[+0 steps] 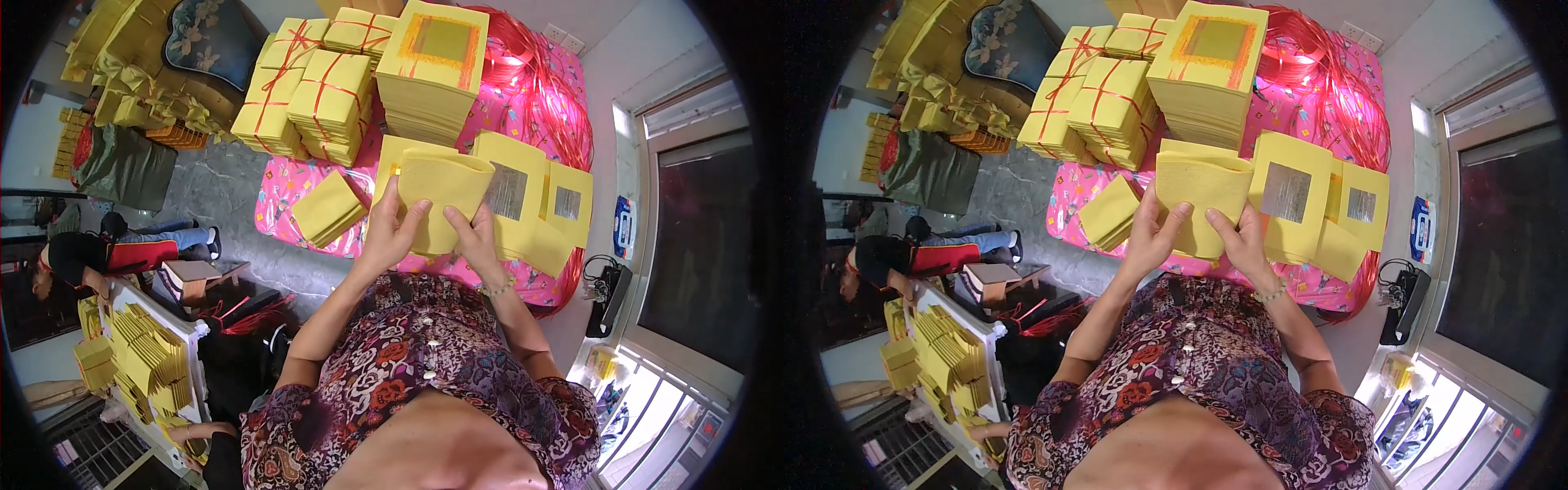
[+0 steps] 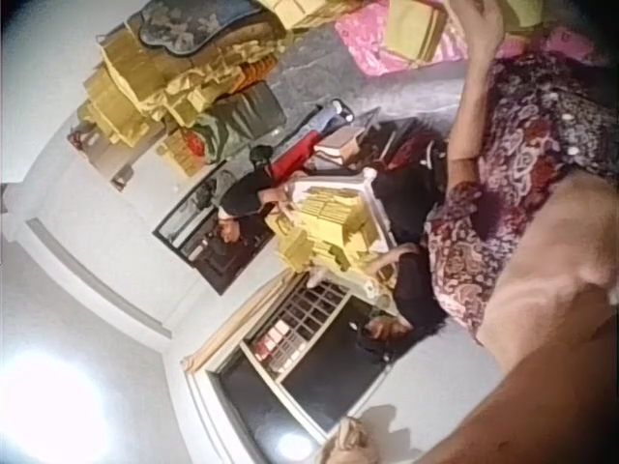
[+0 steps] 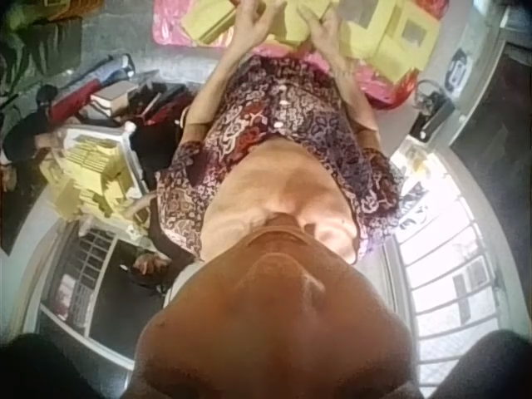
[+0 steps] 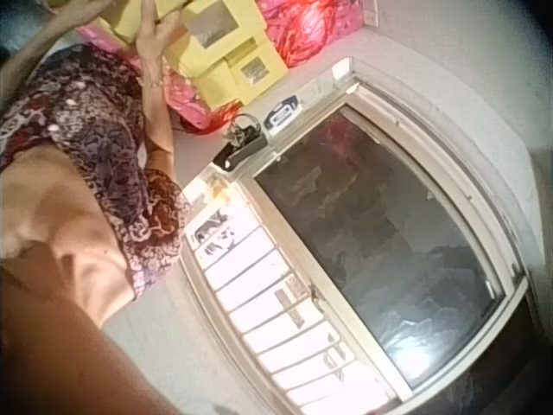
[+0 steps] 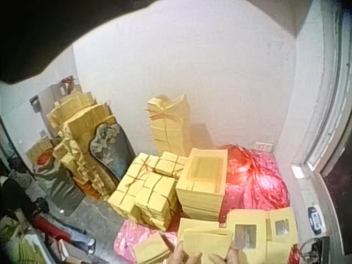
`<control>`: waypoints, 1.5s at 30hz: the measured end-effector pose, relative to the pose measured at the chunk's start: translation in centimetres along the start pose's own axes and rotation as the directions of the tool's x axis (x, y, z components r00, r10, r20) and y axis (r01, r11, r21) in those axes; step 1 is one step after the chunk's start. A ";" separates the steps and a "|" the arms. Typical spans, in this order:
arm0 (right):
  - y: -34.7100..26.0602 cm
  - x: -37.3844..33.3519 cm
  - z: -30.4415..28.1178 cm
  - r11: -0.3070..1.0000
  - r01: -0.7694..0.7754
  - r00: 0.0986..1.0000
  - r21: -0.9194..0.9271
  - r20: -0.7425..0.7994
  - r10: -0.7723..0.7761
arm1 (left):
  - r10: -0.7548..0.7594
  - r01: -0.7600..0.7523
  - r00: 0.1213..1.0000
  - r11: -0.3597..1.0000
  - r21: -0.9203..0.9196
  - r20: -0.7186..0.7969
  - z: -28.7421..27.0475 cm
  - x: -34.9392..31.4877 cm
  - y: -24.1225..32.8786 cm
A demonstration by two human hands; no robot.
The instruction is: Counting and organizing stacks of yellow paper sheets on a table.
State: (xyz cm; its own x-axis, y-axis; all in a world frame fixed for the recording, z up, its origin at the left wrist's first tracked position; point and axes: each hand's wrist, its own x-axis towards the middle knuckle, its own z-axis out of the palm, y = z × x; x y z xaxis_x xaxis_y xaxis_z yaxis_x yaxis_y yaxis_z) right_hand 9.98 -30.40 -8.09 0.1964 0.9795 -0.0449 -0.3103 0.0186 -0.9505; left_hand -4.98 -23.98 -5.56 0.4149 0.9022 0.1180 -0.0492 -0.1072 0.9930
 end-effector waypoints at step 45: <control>-1.9 2.8 0.4 0.981 0.169 0.957 -0.092 -0.222 -0.186 | -0.182 0.192 0.981 0.948 -0.253 0.064 0.0 -0.3 0.2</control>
State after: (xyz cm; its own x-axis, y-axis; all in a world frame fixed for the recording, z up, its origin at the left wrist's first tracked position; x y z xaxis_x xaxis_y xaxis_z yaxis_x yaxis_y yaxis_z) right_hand 10.80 -27.60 -6.29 0.4519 0.8896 0.0656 -0.1860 0.1659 -0.9684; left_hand -5.09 -24.24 -5.42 0.4743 0.8780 -0.0647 -0.1972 0.1776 0.9641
